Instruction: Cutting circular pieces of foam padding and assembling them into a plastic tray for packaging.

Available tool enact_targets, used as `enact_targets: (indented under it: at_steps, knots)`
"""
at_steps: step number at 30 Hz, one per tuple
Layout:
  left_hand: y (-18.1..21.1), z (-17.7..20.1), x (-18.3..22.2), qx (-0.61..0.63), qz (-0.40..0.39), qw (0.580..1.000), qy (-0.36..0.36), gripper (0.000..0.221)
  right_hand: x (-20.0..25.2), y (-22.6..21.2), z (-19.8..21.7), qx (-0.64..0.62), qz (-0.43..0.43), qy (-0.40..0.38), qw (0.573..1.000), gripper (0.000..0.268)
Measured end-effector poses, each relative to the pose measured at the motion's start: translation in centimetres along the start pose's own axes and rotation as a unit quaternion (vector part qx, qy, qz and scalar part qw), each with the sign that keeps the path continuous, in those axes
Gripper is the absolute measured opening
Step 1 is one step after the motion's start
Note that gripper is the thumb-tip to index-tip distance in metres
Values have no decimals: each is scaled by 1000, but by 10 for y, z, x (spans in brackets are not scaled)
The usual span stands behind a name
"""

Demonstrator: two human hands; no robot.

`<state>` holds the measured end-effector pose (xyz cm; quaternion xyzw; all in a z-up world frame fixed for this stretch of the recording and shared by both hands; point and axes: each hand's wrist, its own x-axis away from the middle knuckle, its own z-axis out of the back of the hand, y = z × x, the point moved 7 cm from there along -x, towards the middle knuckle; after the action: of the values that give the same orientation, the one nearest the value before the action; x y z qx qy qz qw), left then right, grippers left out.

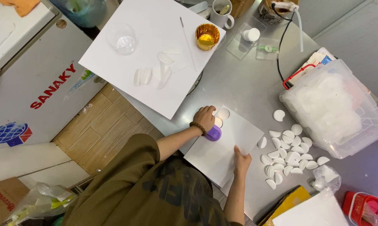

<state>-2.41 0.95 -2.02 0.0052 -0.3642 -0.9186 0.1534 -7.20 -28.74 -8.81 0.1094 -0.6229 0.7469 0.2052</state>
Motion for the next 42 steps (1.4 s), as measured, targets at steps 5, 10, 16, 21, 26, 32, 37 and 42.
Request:
enact_targets:
  at_steps: [5, 10, 16, 21, 26, 32, 37, 42]
  knots:
    - [2, 3, -1, -1, -5, 1000, 15, 31, -1, 1, 1, 6, -5, 7, 1000, 38]
    - [1, 0, -3, -7, -2, 1000, -2, 28, 3, -7, 0, 28, -14, 11, 999, 38]
    - [1, 9, -5, -20, -4, 1000, 16, 30, 4, -14, -1, 3, -20, 14, 1000, 38]
    - [-8, 1, -9, -60, -29, 997, 32, 46, 5, -7, 3, -11, 1, 8, 1000, 38]
    - [5, 11, -7, -76, 7, 997, -2, 60, 5, -13, 0, -3, 2, 12, 1000, 38]
    - [13, 18, 15, -111, -18, 994, -16, 69, -10, -12, -1, -18, 18, 10, 1000, 39]
    - [0, 16, 33, -101, 3, 995, -28, 67, -16, -8, -1, -25, 17, 9, 999, 40]
    - [-1, 16, 35, -90, 4, 996, -24, 65, -18, -6, 0, -34, 34, 3, 999, 39]
